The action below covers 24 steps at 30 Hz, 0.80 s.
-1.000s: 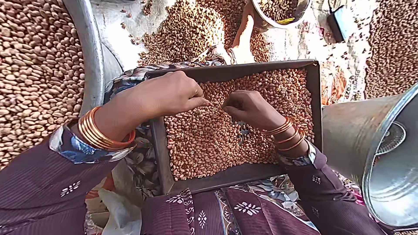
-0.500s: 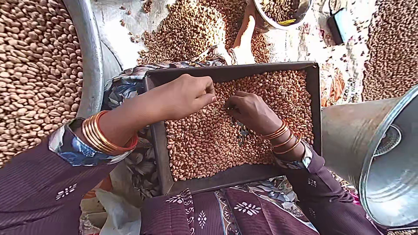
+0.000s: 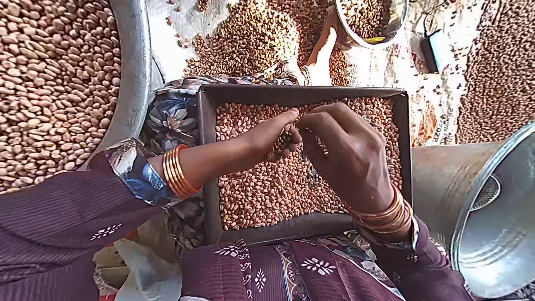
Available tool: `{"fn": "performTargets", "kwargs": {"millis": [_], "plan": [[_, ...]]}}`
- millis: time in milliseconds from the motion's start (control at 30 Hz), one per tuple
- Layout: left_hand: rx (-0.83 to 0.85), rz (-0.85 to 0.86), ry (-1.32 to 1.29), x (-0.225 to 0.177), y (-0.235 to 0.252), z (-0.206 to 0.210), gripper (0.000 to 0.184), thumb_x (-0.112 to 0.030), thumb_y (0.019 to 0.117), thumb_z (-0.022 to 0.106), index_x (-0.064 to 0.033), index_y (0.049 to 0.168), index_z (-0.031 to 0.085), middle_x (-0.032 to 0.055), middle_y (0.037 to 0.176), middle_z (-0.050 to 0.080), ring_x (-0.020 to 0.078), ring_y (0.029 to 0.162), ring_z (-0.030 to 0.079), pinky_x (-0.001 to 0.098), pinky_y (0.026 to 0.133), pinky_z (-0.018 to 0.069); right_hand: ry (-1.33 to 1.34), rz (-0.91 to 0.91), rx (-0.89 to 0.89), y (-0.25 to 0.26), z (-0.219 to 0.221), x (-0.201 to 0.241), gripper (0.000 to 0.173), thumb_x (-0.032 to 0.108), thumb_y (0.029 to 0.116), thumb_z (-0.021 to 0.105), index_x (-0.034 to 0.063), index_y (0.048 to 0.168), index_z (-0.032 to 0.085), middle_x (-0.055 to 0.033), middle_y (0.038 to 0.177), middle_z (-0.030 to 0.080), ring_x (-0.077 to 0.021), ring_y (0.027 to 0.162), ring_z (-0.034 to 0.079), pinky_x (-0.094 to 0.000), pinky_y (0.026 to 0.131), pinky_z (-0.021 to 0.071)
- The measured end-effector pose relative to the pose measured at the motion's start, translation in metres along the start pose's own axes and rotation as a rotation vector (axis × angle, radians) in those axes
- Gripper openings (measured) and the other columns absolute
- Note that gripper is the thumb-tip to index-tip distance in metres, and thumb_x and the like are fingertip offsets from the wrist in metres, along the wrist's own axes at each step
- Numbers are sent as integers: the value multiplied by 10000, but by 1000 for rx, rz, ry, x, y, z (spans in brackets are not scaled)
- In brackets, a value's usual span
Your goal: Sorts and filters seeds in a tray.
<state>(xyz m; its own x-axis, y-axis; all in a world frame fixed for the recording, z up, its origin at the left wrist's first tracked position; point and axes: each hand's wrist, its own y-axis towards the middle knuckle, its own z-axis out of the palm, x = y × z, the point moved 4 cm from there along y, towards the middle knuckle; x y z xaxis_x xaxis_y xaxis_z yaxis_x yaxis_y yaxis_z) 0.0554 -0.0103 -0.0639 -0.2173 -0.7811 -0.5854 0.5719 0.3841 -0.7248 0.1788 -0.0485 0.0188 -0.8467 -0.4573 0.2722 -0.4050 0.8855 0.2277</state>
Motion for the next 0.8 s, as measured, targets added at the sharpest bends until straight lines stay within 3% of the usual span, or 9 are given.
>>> {"fn": "performTargets", "kwargs": {"millis": [133, 200, 267, 333, 433, 533, 600, 700, 800], "plan": [[-60, -68, -161, -1, 0, -3, 375, -442, 1102, 360, -216, 940, 614, -54, 765, 627, 43, 626, 576, 185, 554, 459, 38, -10, 44, 1, -11, -5, 173, 124, 1012, 615, 71, 1113, 746, -138, 1162, 713, -246, 965, 714, -342, 748, 584], [-48, -33, -220, -7, -1, -8, 380, -404, 1109, 361, -188, 913, 605, -53, 731, 594, 24, 566, 527, 154, 498, 411, -42, 79, 67, 2, -23, -28, 204, 156, 1049, 564, 73, 1141, 726, -127, 1106, 719, -229, 886, 718, -355, 700, 573], [-18, 51, -290, -16, -1, -12, 383, -364, 1118, 341, -175, 862, 554, -56, 685, 544, -1, 480, 433, 124, 413, 321, -108, 192, 155, -2, -29, -56, 274, 233, 1090, 491, 92, 1192, 703, -130, 1056, 716, -274, 812, 704, -453, 644, 531], [-1, 133, -328, -25, -3, -18, 367, -335, 1122, 321, -190, 846, 515, -66, 679, 511, -10, 467, 394, 120, 402, 294, -133, 280, 249, -8, -26, -80, 317, 264, 1106, 443, 107, 1231, 688, -142, 1105, 725, -337, 860, 712, -547, 685, 529], [-39, 176, -372, -32, -5, -21, 349, -314, 1121, 330, -199, 836, 497, -77, 652, 478, -1, 471, 393, 128, 420, 327, -186, 314, 343, -13, -5, -94, 315, 247, 1105, 452, 72, 1193, 699, -179, 1062, 718, -396, 847, 705, -588, 668, 532], [-74, 154, -404, -30, -6, -21, 334, -320, 1118, 349, -185, 867, 523, -67, 673, 495, 10, 493, 429, 130, 443, 360, -240, 320, 437, -12, 35, -82, 253, 229, 1062, 544, -3, 1044, 644, -233, 980, 627, -429, 777, 660, -561, 594, 513], [-85, 151, -410, -30, -7, -22, 332, -325, 1117, 354, -185, 873, 530, -65, 686, 501, 11, 501, 437, 129, 448, 369, -147, 307, 507, -6, 54, -64, 284, 255, 1052, 568, -13, 1144, 585, -239, 1063, 570, -403, 786, 658, -515, 609, 543], [-100, 235, -413, -37, -9, -29, 388, -358, 1124, 312, -206, 824, 505, -79, 651, 481, 6, 488, 420, 132, 441, 355, 285, 114, 475, 5, 55, -45, 321, 177, 1057, 528, 69, 1352, 597, -131, 1128, 634, -227, 820, 667, -388, 708, 575], [-139, 346, -416, -49, -11, -42, 424, -414, 1128, 266, -239, 785, 443, -93, 623, 432, 8, 471, 381, 137, 429, 326, 194, 134, 366, 10, 34, -50, 288, 109, 1061, 485, 93, 1308, 632, -116, 1101, 642, -218, 738, 658, -395, 616, 563]]}}
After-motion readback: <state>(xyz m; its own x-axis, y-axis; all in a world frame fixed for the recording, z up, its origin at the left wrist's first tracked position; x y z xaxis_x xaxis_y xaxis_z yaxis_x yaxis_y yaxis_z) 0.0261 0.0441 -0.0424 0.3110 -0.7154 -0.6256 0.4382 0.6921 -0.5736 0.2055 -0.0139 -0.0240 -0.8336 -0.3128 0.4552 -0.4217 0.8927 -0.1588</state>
